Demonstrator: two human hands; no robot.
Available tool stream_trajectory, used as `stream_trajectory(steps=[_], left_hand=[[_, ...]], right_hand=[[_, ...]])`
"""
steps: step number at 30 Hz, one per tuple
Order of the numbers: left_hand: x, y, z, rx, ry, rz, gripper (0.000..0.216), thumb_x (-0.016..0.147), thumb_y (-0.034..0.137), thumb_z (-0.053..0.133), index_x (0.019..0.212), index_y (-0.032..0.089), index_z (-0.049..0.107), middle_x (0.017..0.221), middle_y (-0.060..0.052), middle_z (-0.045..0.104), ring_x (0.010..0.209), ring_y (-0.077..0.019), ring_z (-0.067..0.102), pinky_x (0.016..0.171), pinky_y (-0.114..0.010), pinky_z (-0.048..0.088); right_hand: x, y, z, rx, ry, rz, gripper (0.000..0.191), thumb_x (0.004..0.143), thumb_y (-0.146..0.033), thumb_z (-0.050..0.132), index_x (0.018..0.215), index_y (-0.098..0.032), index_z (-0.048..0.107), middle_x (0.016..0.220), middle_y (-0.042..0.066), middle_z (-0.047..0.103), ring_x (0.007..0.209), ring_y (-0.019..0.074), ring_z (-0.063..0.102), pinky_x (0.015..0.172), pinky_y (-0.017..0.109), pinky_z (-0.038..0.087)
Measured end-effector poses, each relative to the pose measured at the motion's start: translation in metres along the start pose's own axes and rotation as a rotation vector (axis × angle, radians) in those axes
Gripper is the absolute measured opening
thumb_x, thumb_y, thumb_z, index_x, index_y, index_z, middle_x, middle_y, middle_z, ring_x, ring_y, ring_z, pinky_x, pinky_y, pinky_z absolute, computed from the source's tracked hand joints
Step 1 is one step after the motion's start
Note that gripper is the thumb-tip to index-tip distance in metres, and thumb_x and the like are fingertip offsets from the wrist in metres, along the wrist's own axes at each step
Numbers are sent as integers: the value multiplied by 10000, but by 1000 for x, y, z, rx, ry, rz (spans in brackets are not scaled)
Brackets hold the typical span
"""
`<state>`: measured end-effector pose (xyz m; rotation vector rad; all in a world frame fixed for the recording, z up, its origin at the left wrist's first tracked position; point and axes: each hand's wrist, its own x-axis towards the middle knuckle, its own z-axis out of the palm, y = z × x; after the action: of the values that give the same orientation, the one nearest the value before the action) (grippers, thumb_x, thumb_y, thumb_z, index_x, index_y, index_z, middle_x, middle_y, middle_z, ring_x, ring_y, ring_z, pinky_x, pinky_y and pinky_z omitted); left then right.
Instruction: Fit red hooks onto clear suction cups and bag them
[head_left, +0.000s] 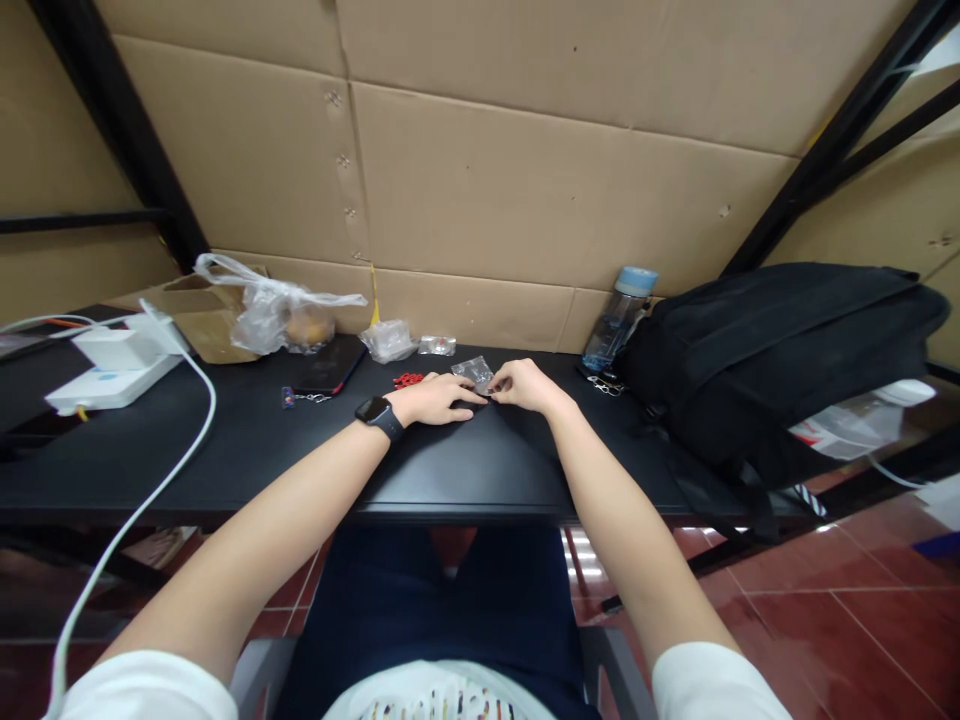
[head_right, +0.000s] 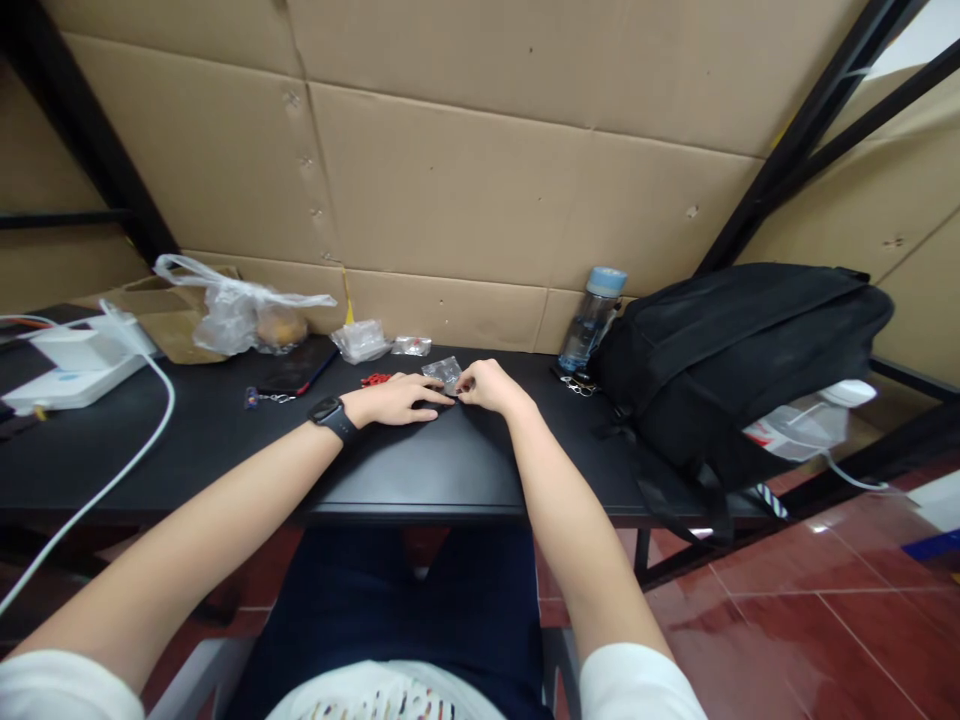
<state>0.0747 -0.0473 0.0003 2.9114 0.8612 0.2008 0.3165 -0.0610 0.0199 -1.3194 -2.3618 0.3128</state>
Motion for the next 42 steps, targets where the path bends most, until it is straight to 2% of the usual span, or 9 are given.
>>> stream_trajectory(steps=[7,11,17,24,27,31,36,38,42], left_hand=[[-1,0,-1,-20,-1,10,409,961,413,561,1370,410,584,1496,-62,491,1361,-313,454,1074,-488,369],[-1,0,0,-32,6,18,412,961,411,556,1372,414,580,1521,-50,461,1358,-314,451,1075,-489,368],[-3,2,-2,-27,0,22,412,964,382,558,1373,435,570,1557,-29,407,1380,-307,426,1068,-486,387],[-4,4,-8,-63,-9,68,342,974,416,553,1305,407,638,1540,-19,431,1416,-279,382,1105,-441,357],[-5,3,-10,-72,36,93,293,954,364,578,1219,364,703,1450,-23,519,1348,-259,466,1108,-403,358],[-7,-1,-16,-115,149,132,257,856,180,591,1054,259,734,1210,-30,642,1107,-203,616,1044,-317,418],[-3,-10,-9,-145,324,68,287,779,176,669,1058,221,623,1040,-27,674,965,-203,637,881,-305,481],[1,-10,-3,-108,391,23,285,783,234,718,1051,224,620,1024,-36,680,961,-221,640,850,-315,478],[6,-6,3,-7,420,-27,76,846,275,681,910,235,676,939,-36,701,912,-233,650,834,-327,457]], right_hand=[[3,1,6,-32,41,3,72,744,-138,750,791,-190,768,772,20,748,736,151,674,700,218,452],[7,0,11,-129,109,119,99,737,-185,789,764,-195,695,752,-4,707,702,134,631,656,214,402],[8,-8,17,-317,195,167,199,782,-314,800,829,-231,626,895,10,684,767,163,606,623,240,346],[16,-16,30,-443,310,161,247,841,-329,746,1000,-214,595,1024,93,646,907,227,591,729,294,404],[16,-14,30,-364,312,127,260,819,-331,753,988,-203,603,1017,84,635,901,218,585,727,289,414],[12,-1,19,-54,180,-13,316,775,-395,779,966,-183,642,946,40,635,789,154,575,705,247,426],[6,17,5,237,156,21,186,913,-320,581,934,-163,679,838,11,654,643,110,559,660,232,432],[5,20,6,235,156,-1,126,822,-194,647,937,-161,688,881,11,648,626,93,550,651,222,434],[5,18,9,184,111,-63,294,645,-88,765,922,-172,717,933,9,635,615,72,534,639,210,434]])
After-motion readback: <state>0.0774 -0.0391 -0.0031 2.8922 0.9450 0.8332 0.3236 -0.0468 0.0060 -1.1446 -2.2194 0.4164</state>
